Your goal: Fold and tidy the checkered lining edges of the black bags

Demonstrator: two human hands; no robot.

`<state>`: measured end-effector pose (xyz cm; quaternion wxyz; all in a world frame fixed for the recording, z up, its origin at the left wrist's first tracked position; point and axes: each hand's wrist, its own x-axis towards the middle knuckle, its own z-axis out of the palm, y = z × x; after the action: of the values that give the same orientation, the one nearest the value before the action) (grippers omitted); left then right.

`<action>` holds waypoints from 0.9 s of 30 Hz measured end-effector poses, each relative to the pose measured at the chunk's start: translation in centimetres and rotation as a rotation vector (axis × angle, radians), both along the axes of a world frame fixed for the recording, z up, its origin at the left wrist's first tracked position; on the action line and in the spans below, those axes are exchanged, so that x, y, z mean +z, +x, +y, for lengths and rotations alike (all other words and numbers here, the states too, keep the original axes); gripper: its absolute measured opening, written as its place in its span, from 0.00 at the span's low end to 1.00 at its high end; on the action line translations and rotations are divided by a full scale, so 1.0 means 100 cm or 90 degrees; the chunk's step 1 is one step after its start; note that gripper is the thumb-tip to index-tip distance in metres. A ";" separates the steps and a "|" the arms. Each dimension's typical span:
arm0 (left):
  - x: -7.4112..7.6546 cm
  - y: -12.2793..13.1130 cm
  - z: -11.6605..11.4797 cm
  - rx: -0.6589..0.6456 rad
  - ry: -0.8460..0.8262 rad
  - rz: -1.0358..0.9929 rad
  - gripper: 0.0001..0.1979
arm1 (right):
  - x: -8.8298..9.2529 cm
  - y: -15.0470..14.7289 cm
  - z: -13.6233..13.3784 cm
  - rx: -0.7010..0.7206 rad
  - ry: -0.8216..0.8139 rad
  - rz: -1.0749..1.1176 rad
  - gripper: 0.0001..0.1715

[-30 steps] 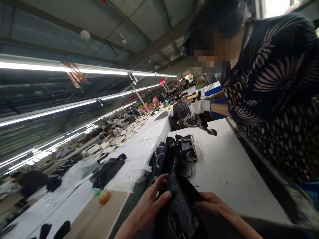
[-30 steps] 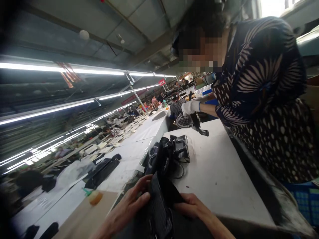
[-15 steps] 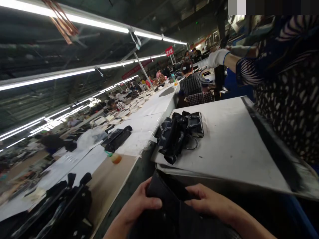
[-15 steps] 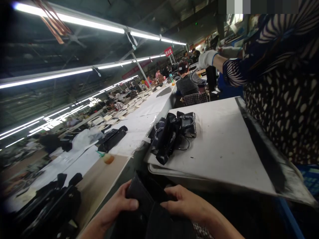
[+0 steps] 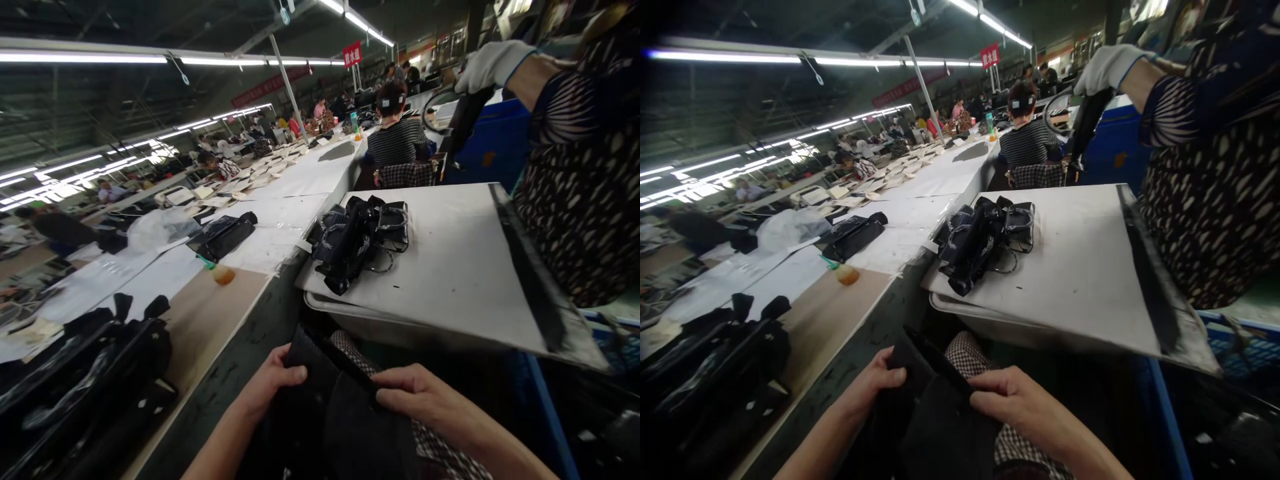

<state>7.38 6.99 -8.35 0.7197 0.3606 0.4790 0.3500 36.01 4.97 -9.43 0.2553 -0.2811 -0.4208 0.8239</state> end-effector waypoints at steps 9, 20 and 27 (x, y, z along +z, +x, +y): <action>-0.017 -0.004 0.006 -0.016 -0.024 -0.016 0.19 | -0.024 -0.018 -0.007 -0.154 0.058 -0.188 0.14; -0.024 -0.020 0.046 0.207 -0.050 -0.187 0.16 | -0.037 0.013 -0.033 -0.475 -0.042 -0.023 0.23; -0.073 -0.010 0.020 0.198 -0.126 -0.250 0.21 | -0.025 -0.029 -0.052 -0.407 -0.069 0.124 0.23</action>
<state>6.40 9.00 -15.70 0.7683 0.1360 0.4115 0.4711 33.06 -0.27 -11.94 0.5246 -0.3320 -0.2403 0.7462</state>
